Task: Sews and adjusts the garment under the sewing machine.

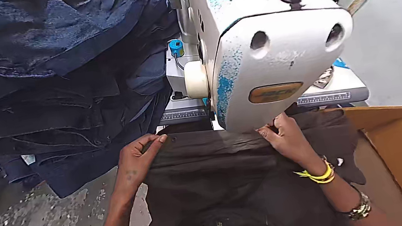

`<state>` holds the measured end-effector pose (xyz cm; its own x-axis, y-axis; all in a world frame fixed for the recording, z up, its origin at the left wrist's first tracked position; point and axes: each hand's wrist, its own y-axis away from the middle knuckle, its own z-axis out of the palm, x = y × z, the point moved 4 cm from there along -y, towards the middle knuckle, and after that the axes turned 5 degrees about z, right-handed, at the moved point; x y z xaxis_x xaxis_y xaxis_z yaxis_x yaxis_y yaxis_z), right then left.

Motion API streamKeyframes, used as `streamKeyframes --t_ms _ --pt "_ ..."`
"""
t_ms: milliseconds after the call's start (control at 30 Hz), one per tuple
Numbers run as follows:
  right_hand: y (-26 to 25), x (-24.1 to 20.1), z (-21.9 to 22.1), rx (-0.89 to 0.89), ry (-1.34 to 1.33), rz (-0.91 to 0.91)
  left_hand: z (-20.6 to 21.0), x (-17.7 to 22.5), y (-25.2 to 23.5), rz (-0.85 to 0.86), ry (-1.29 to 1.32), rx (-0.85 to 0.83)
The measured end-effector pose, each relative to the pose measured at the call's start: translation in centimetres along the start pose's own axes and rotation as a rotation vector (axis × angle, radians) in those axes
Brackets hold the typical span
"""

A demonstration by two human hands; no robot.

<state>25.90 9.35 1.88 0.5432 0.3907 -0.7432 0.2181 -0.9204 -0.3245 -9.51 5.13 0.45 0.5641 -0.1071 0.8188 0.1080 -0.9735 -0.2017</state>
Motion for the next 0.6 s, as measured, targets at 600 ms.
streamKeyframes --t_ms 600 --pt "-0.3 1.6 -0.6 -0.065 0.252 0.151 3.4 1.1 -1.5 0.080 -0.059 -0.026"
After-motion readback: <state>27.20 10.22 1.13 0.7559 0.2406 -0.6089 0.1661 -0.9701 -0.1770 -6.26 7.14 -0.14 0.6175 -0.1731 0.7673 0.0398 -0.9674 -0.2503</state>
